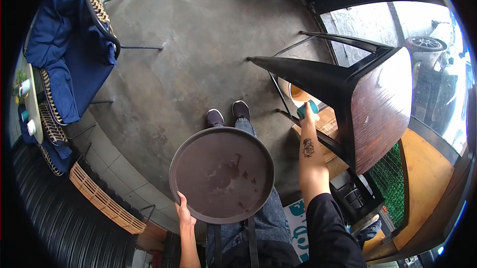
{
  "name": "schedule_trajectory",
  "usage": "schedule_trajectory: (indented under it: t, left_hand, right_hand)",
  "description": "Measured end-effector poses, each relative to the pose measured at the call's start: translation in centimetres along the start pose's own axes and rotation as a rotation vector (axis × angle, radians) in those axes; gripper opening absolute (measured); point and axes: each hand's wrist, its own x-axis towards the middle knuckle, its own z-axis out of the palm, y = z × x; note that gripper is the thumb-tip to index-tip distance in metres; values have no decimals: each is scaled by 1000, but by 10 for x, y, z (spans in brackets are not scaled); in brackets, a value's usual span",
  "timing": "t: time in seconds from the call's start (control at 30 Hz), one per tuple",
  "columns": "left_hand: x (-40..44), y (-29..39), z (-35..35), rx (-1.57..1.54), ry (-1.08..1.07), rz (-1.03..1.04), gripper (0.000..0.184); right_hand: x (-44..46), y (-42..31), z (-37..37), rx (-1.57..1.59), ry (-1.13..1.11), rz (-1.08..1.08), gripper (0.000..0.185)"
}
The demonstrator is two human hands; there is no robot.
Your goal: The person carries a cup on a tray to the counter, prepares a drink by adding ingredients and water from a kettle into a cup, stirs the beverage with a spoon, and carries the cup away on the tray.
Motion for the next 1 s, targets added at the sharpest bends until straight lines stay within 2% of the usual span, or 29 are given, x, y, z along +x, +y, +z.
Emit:
schedule_trajectory:
  t: [0.03, 0.07, 0.1, 0.17, 0.27, 0.4, 0.57, 0.7, 0.77, 0.83, 0.97, 1.0]
  left_hand:
    - [-2, -4, -2, -4, 8, -17, 70]
    - [-2, -9, -3, -10, 15, -30, 71]
    - [-1, -15, -6, -18, 13, -30, 71]
    - [2, -28, -12, -32, 60, -48, 71]
    - [-1, -28, -4, -61, 106, -90, 72]
    - [-4, -22, 8, -102, 103, -82, 72]
    - [-4, -27, 12, -156, 99, -93, 71]
    - [-4, -29, 17, -163, 40, -27, 72]
    - [-6, -27, 23, -154, 79, -45, 73]
    - [-6, -26, 28, -157, 88, -55, 71]
    - [-2, -27, 34, -228, 54, -83, 70]
    - [-1, -26, 37, -233, 74, -90, 71]
  right_hand:
    - [4, -4, -1, -6, -38, -25, 80]
    - [8, -11, -5, -201, 30, -52, 85]
    - [7, -21, -8, -201, 28, -59, 85]
    - [1, -42, -15, -491, 105, -76, 91]
    - [-26, -74, -38, -770, 101, -247, 87]
    - [-36, -94, -52, -984, 123, -340, 83]
    - [-44, -109, -63, -1094, 125, -402, 79]
    - [-57, -111, -67, -1005, 127, -492, 75]
    - [-67, -103, -72, -898, 133, -587, 61]
    - [-76, -95, -78, -543, -23, -842, 60]
    - [-125, -78, -97, -26, -484, -886, 63]
    - [-131, -71, -102, -81, -394, -1003, 62]
